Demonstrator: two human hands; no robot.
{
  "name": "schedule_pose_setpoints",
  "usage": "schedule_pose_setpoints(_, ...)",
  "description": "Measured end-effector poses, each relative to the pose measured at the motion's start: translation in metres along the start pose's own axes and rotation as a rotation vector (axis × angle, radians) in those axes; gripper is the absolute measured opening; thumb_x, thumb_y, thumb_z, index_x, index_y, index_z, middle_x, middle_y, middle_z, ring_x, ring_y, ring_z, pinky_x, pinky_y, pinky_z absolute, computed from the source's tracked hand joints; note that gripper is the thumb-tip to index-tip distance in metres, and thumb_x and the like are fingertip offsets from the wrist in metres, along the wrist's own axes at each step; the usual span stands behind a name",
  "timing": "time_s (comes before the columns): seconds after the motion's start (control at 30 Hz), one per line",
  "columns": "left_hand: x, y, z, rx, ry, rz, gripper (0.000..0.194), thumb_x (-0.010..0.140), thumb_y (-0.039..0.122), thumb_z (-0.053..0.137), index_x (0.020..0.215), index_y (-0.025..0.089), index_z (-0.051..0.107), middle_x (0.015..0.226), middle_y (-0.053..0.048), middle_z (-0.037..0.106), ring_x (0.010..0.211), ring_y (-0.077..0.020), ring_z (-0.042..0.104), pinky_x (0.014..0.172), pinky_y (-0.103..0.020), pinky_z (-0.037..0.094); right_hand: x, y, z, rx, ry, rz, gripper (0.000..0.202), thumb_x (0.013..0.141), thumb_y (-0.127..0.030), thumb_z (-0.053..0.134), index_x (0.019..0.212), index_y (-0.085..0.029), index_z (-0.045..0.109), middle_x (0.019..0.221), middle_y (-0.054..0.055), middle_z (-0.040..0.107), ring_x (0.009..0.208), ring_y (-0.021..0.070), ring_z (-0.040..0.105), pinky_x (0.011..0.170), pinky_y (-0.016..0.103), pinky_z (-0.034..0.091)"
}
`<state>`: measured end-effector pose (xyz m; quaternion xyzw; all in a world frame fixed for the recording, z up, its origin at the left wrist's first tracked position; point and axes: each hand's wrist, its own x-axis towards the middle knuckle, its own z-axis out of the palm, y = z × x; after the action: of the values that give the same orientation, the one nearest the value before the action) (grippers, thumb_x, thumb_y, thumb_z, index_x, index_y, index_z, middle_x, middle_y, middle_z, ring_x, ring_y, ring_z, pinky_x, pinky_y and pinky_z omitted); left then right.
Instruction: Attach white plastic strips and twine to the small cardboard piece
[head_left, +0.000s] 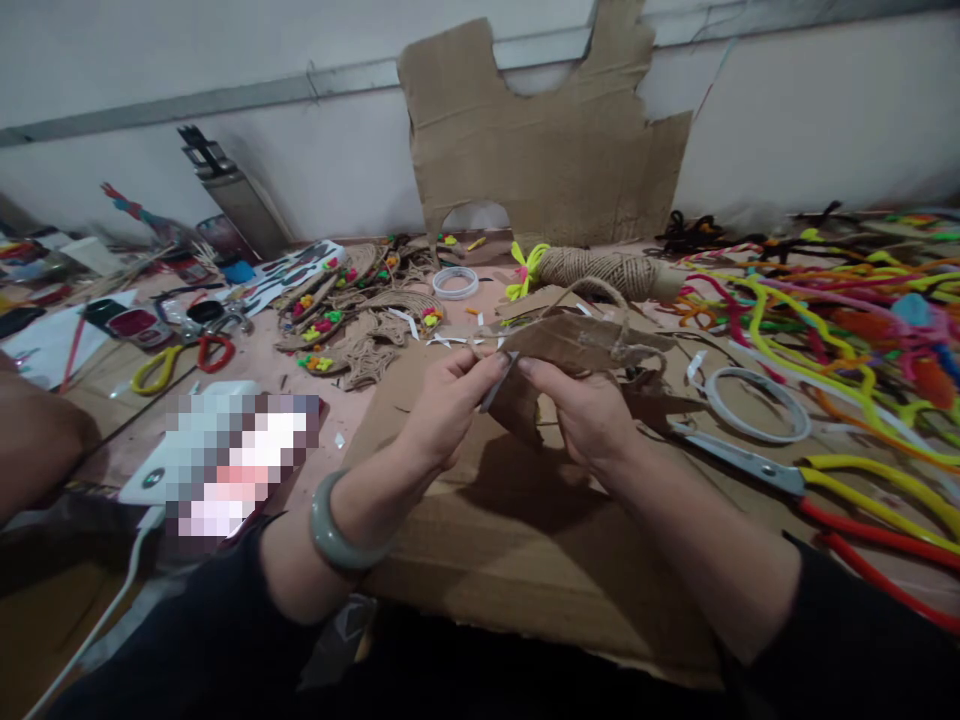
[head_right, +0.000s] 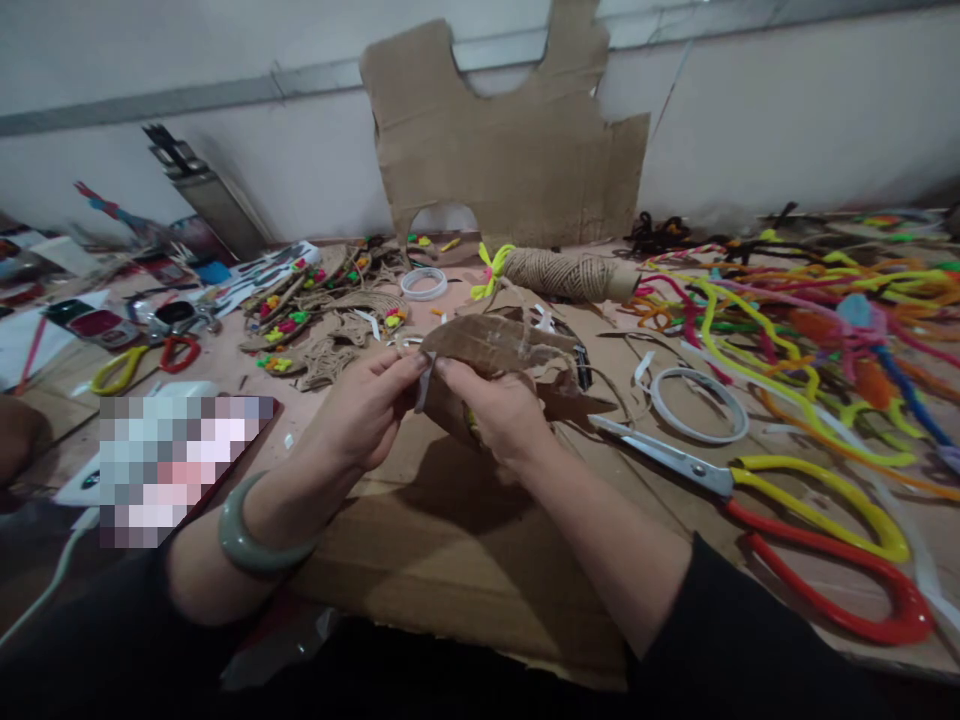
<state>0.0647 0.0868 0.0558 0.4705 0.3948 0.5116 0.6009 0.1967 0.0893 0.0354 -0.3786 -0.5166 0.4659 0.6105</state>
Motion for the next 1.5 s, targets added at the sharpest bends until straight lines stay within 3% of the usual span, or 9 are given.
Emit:
schedule_pose_setpoints(0.13, 0.006, 0.000, -0.009, 0.231, -0.027, 0.110, 0.027, 0.077, 0.042, 0.070, 0.069, 0.016, 0.064, 0.068, 0.000, 0.061, 0.066, -0.0124, 0.054, 0.063, -0.025, 0.043, 0.002, 0.004, -0.003, -0.037, 0.117, -0.025, 0.015, 0.075, -0.035, 0.069, 0.084, -0.024, 0.073, 0.090, 0.001, 0.076, 0.097, 0.0223, 0.069, 0.095, 0.042, 0.053)
schedule_pose_setpoints(0.3, 0.006, 0.001, -0.014, 0.475, 0.217, 0.453, 0.013, 0.080, 0.031, 0.069, 0.085, 0.020, 0.066, 0.081, -0.001, 0.066, 0.075, -0.0142, 0.058, 0.072, -0.027, 0.045, 0.002, 0.007, -0.001, -0.008, 0.140, 0.004, 0.019, 0.078, -0.038, 0.067, 0.089, -0.023, 0.074, 0.097, 0.002, 0.076, 0.100, 0.0219, 0.069, 0.097, 0.042, 0.052)
schedule_pose_setpoints(0.37, 0.002, 0.003, -0.012, 0.614, 0.210, 0.605, 0.005, 0.081, 0.025, 0.066, 0.078, 0.021, 0.065, 0.075, 0.000, 0.065, 0.073, -0.0143, 0.057, 0.073, -0.028, 0.044, 0.001, 0.006, 0.000, 0.004, 0.127, 0.016, 0.019, 0.078, -0.038, 0.067, 0.088, -0.023, 0.074, 0.097, 0.002, 0.076, 0.097, 0.0216, 0.070, 0.096, 0.042, 0.053)
schedule_pose_setpoints(0.47, -0.004, 0.006, -0.008, 0.742, 0.137, 0.727, 0.011, 0.082, 0.020, 0.063, 0.071, 0.021, 0.063, 0.069, 0.001, 0.063, 0.069, -0.0139, 0.056, 0.071, -0.028, 0.044, -0.002, 0.005, 0.000, -0.041, 0.087, 0.012, 0.019, 0.079, -0.039, 0.066, 0.084, -0.023, 0.074, 0.092, 0.001, 0.076, 0.095, 0.0220, 0.070, 0.097, 0.042, 0.052)
schedule_pose_setpoints(0.67, -0.001, 0.006, -0.008, 0.790, 0.157, 0.719, 0.011, 0.082, 0.020, 0.061, 0.072, 0.021, 0.064, 0.071, 0.000, 0.065, 0.070, -0.0147, 0.057, 0.070, -0.029, 0.045, -0.006, 0.000, -0.004, -0.344, 0.019, -0.026, 0.027, 0.083, -0.048, 0.060, 0.088, -0.026, 0.074, 0.097, 0.003, 0.077, 0.108, 0.0284, 0.067, 0.106, 0.053, 0.045)
schedule_pose_setpoints(0.87, 0.001, 0.005, -0.012, 0.750, 0.162, 0.680, 0.009, 0.080, 0.018, 0.062, 0.072, 0.020, 0.065, 0.073, -0.001, 0.068, 0.070, -0.0141, 0.060, 0.070, -0.028, 0.047, -0.008, -0.008, -0.005, -0.640, -0.075, -0.215, 0.027, 0.088, -0.042, 0.052, 0.099, -0.029, 0.073, 0.102, 0.004, 0.076, 0.112, 0.0292, 0.066, 0.110, 0.058, 0.041)
schedule_pose_setpoints(1.1, 0.008, -0.003, -0.018, 0.749, 0.171, 0.756, 0.007, 0.080, 0.017, 0.062, 0.074, 0.018, 0.067, 0.071, 0.001, 0.069, 0.066, -0.0113, 0.062, 0.064, -0.023, 0.048, -0.009, -0.011, -0.007, -0.714, -0.078, -0.205, 0.032, 0.091, -0.044, 0.049, 0.109, -0.030, 0.071, 0.110, 0.001, 0.075, 0.120, 0.0258, 0.062, 0.114, 0.053, 0.038)
schedule_pose_setpoints(1.3, 0.010, -0.005, -0.019, 0.726, 0.148, 0.710, 0.007, 0.081, 0.020, 0.064, 0.075, 0.018, 0.068, 0.069, 0.001, 0.069, 0.063, -0.0112, 0.061, 0.059, -0.023, 0.046, -0.008, -0.008, -0.006, -0.733, -0.039, -0.098, 0.035, 0.088, -0.050, 0.049, 0.098, -0.027, 0.073, 0.107, 0.006, 0.076, 0.113, 0.0323, 0.066, 0.110, 0.061, 0.039)
schedule_pose_setpoints(1.5, 0.010, -0.006, -0.020, 0.691, 0.147, 0.668, 0.008, 0.081, 0.022, 0.063, 0.076, 0.018, 0.068, 0.069, 0.000, 0.068, 0.063, -0.0109, 0.061, 0.059, -0.022, 0.046, -0.008, -0.014, -0.004, -0.722, -0.063, -0.130, 0.032, 0.089, -0.045, 0.048, 0.102, -0.031, 0.073, 0.104, 0.003, 0.077, 0.121, 0.0293, 0.062, 0.113, 0.057, 0.037)
